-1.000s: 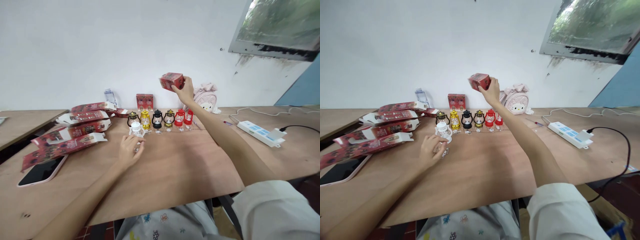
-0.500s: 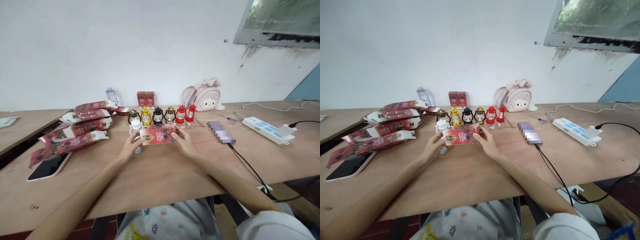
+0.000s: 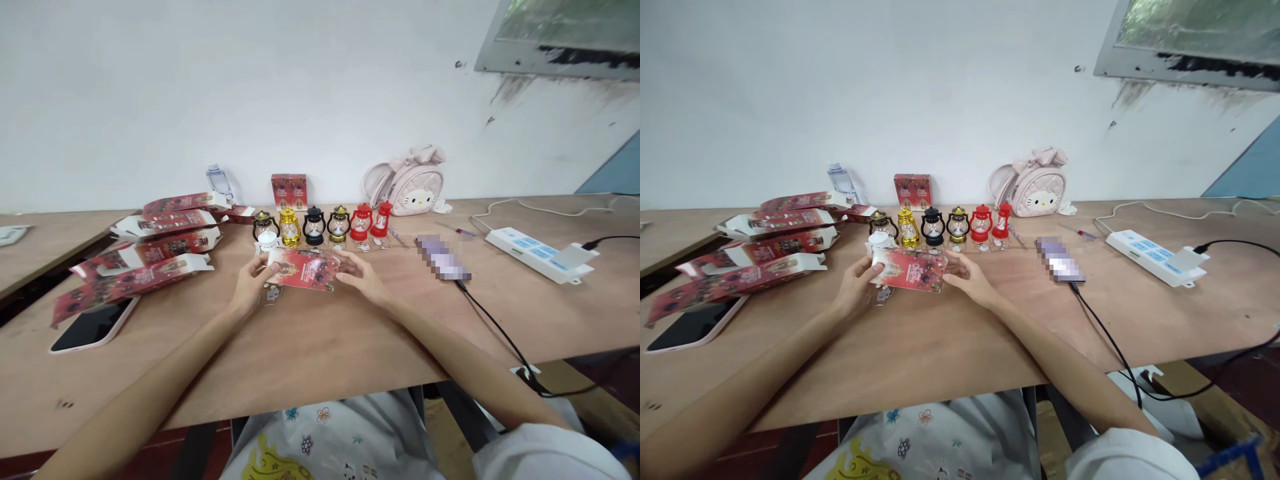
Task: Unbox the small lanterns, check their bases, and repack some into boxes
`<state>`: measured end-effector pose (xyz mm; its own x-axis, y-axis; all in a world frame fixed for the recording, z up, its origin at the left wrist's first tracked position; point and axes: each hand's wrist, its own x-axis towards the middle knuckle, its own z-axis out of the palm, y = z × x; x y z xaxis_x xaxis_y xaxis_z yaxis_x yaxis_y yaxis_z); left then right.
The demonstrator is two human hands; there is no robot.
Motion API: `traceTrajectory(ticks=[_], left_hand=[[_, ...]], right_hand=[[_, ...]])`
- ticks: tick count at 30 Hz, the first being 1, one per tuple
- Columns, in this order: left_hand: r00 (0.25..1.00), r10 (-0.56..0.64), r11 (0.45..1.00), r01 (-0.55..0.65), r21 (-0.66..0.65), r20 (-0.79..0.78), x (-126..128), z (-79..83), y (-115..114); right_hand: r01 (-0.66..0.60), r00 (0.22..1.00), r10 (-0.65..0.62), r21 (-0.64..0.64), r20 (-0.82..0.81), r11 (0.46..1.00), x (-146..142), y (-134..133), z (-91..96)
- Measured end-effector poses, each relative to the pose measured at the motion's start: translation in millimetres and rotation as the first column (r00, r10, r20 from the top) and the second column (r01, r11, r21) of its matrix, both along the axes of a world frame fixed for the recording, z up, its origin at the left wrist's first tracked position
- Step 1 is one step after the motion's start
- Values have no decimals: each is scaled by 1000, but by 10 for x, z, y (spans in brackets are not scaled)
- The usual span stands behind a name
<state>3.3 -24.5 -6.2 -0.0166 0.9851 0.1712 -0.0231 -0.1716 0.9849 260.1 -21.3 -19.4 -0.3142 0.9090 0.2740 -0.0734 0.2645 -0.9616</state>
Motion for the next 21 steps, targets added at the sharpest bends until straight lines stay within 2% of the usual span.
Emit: traceTrajectory(ticks=[5, 11, 21], left_hand=[[995, 5, 1000, -3, 23, -99, 36, 39, -48], [982, -34, 999, 31, -19, -184, 46, -25, -64], [985, -42, 999, 40, -16, -167, 33, -30, -56]], right_hand=[[82, 995, -83, 29, 53, 996, -36, -39, -13], [206, 978, -206, -31, 27, 978, -57, -23, -41], [213, 977, -213, -38, -12, 976, -43, 5, -67]])
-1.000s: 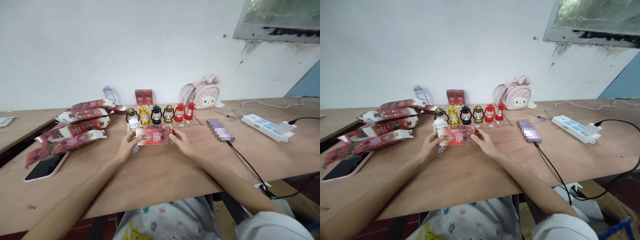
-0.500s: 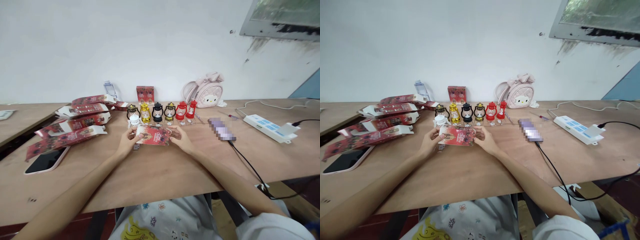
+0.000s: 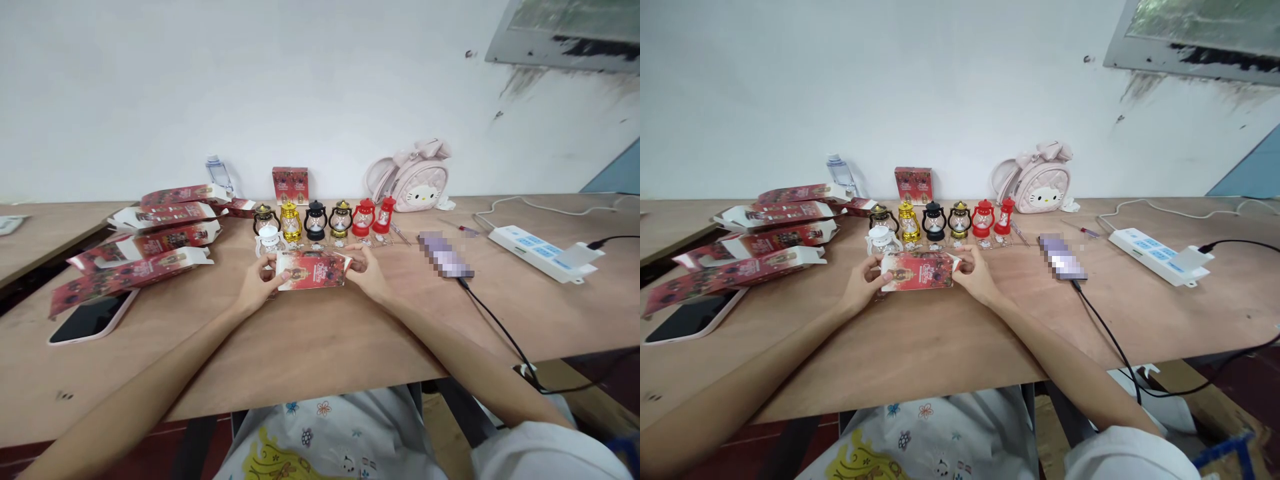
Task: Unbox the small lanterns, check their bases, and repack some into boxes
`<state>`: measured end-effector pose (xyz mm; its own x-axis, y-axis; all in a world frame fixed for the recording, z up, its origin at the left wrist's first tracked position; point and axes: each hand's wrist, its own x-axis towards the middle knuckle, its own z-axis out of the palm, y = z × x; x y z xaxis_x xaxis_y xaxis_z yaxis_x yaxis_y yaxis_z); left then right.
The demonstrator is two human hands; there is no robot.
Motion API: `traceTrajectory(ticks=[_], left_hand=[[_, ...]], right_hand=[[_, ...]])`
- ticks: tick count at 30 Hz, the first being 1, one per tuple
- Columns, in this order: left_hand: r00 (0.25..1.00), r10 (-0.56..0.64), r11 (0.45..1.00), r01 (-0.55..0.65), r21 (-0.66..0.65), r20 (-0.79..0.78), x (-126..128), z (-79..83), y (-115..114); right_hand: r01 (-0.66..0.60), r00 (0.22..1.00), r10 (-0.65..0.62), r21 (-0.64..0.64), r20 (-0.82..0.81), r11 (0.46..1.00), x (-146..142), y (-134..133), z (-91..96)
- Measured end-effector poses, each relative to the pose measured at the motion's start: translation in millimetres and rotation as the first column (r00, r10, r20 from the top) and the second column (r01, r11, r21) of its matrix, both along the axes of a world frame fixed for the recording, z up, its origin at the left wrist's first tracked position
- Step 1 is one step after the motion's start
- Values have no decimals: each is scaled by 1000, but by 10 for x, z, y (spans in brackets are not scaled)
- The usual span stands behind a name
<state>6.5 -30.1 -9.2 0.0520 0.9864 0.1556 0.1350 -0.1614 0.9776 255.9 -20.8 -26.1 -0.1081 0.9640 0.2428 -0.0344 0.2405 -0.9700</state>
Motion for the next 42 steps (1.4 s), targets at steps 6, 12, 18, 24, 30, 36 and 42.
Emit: traceTrajectory(ticks=[6, 12, 18, 24, 30, 36, 42], left_hand=[[988, -24, 1000, 22, 17, 151, -13, -107, 53], [984, 29, 1000, -30, 1, 173, 17, -86, 37], [986, 43, 999, -44, -1, 164, 30, -41, 20], [981, 31, 999, -27, -22, 193, 21, -69, 43], [969, 31, 998, -18, -56, 243, 23, -57, 62], [939, 31, 998, -12, -58, 342, 49, -32, 69], [927, 14, 998, 11, -65, 374, 82, -5, 42]], right_hand=[[-43, 992, 48, 45, -119, 998, 33, -21, 85], [-148, 984, 149, 13, -102, 989, 11, -109, 118], [-158, 984, 162, 49, -77, 986, 0, -93, 99], [-121, 986, 118, -20, -116, 992, 18, -35, 43], [76, 997, -77, 105, 3, 992, 59, 34, 9], [134, 968, -193, 314, 163, 940, 115, 25, 80], [20, 971, -98, 337, 218, 941, 92, -66, 131]])
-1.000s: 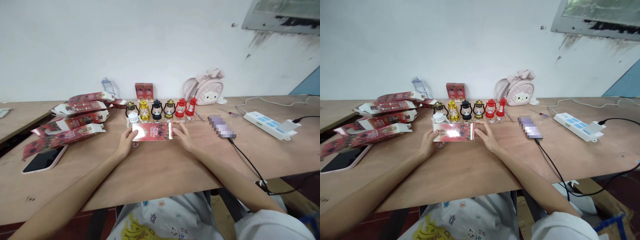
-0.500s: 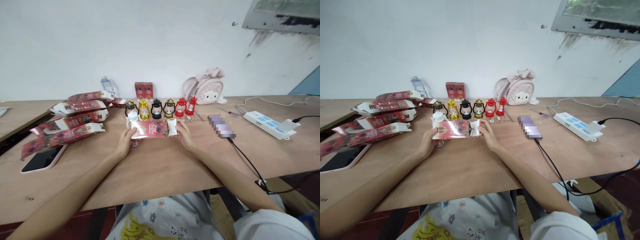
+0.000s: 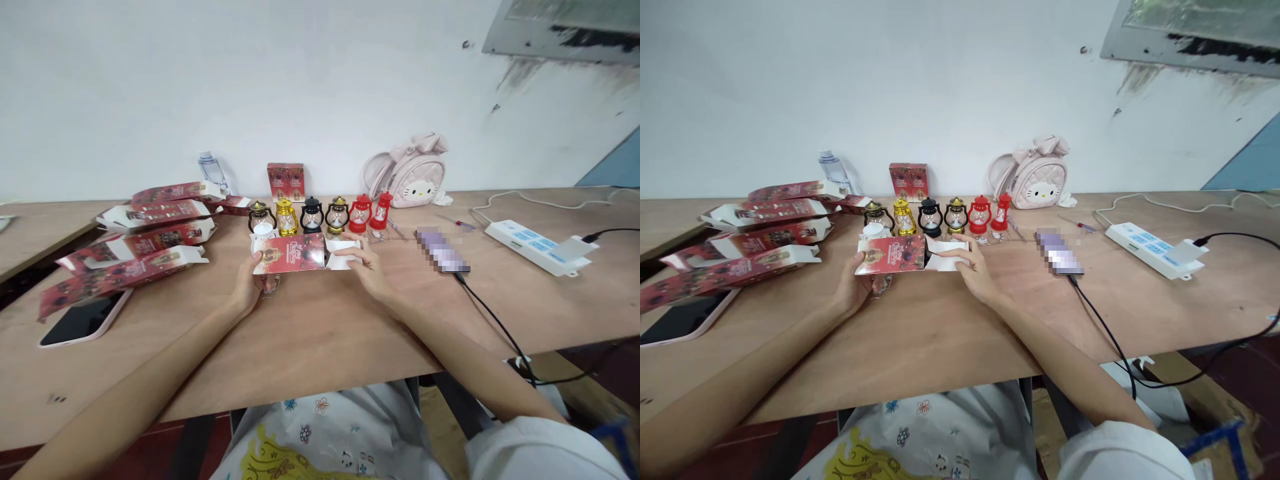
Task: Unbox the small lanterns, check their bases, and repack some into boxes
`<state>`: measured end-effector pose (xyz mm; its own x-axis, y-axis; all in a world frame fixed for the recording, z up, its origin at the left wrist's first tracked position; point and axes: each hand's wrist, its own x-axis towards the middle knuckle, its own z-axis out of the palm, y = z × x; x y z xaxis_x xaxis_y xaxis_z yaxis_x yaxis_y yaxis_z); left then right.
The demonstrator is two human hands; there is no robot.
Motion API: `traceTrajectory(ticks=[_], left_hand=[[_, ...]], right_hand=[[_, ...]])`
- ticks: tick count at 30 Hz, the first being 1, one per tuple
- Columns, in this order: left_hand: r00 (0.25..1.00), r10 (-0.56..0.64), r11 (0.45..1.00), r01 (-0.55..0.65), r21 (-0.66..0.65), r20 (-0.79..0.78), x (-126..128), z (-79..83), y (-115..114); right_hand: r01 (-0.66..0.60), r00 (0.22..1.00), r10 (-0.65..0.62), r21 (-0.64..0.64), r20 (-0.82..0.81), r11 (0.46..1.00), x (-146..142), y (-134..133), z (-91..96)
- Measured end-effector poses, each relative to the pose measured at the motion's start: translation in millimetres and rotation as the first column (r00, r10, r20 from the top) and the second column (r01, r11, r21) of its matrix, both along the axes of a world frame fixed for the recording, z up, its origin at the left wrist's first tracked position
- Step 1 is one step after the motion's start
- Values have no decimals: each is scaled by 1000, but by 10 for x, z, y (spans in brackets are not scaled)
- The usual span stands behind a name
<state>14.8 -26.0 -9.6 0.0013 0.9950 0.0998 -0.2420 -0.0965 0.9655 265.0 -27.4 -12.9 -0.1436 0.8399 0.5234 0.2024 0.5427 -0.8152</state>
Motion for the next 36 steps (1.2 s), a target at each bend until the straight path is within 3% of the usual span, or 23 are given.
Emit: traceTrajectory(ticks=[6, 14, 21, 26, 32, 36], left_hand=[[1000, 8, 1000, -8, 18, 2, 7, -11, -2], [999, 23, 999, -21, 40, -43, -32, -84, 32], [995, 29, 995, -20, 94, -91, -53, -109, 58], [995, 18, 994, -8, 105, -95, -69, -151, 38], [972, 5, 992, 25, 125, -234, -64, -107, -18], [946, 65, 966, 20, 257, -318, -58, -56, -60]], right_hand=[[-100, 993, 100, 1, -67, 995, 21, -33, 28], [-31, 999, 30, -20, -30, 999, -34, 0, -19], [-58, 998, 58, -78, -7, 995, -30, 5, -73], [-18, 1000, 17, -30, -25, 999, -45, 46, -105], [25, 998, -27, -35, -53, 999, -49, 101, -151], [32, 999, -35, -66, -40, 997, -48, 117, -168]])
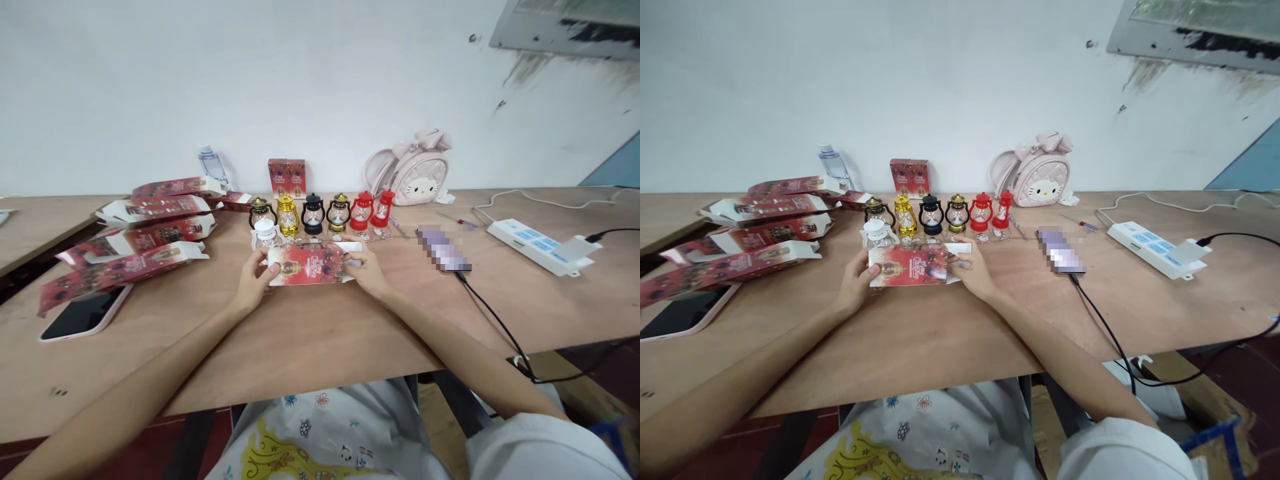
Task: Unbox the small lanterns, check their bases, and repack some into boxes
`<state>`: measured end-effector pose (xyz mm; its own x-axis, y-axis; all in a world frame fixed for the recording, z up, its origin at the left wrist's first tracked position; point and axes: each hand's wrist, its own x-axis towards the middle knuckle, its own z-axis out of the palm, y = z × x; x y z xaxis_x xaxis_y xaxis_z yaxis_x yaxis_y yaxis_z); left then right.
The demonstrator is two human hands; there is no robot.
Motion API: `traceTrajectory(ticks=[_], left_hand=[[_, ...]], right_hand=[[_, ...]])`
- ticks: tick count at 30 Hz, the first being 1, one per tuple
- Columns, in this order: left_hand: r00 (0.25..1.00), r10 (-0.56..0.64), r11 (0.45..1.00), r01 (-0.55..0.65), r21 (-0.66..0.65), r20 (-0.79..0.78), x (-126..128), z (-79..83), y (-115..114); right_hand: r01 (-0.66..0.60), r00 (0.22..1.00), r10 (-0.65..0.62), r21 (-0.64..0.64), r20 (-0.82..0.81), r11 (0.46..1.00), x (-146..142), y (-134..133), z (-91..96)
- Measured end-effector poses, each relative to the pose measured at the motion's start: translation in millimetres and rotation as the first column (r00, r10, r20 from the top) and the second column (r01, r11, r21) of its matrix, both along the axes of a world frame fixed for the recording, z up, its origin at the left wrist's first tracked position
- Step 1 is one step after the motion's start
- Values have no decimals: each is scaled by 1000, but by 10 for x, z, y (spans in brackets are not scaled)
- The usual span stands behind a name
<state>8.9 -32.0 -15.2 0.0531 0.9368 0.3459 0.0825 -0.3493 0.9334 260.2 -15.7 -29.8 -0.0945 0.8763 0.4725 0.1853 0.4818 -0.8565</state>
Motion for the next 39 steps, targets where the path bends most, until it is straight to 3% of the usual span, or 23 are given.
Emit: traceTrajectory(ticks=[5, 8, 11, 13, 16, 23, 29, 33, 39], left_hand=[[968, 4, 964, 63, 259, -249, -16, 14, -78], [927, 136, 879, 49, 475, -348, -12, 56, -143], [911, 219, 799, 37, 600, -348, 2, 117, -197], [911, 231, 782, 34, 622, -341, 9, 142, -213], [907, 232, 802, 25, 597, -350, 14, 142, -211], [906, 232, 811, 20, 585, -353, 27, 109, -208], [894, 260, 736, 61, 674, -365, 28, 126, -226], [867, 300, 739, 52, 672, -397, 15, 121, -216], [879, 284, 734, 57, 677, -382, 13, 112, -201]], right_hand=[[-72, 997, 71, -293, -15, 953, -6, 45, -63], [-113, 993, 112, -344, -22, 932, -5, 63, -66], [-173, 985, 158, -403, -70, 899, -6, 44, -30], [-224, 973, 175, -447, -148, 866, -9, 20, -1], [-269, 954, 168, -468, -247, 842, -13, -4, 26], [-262, 946, 144, -425, -290, 866, -22, 16, 11], [-245, 954, 124, -472, -272, 847, -31, 19, 10], [-255, 956, 143, -482, -257, 838, -42, 21, 7], [-249, 922, 72, -440, -380, 863, 3, 62, 40]])
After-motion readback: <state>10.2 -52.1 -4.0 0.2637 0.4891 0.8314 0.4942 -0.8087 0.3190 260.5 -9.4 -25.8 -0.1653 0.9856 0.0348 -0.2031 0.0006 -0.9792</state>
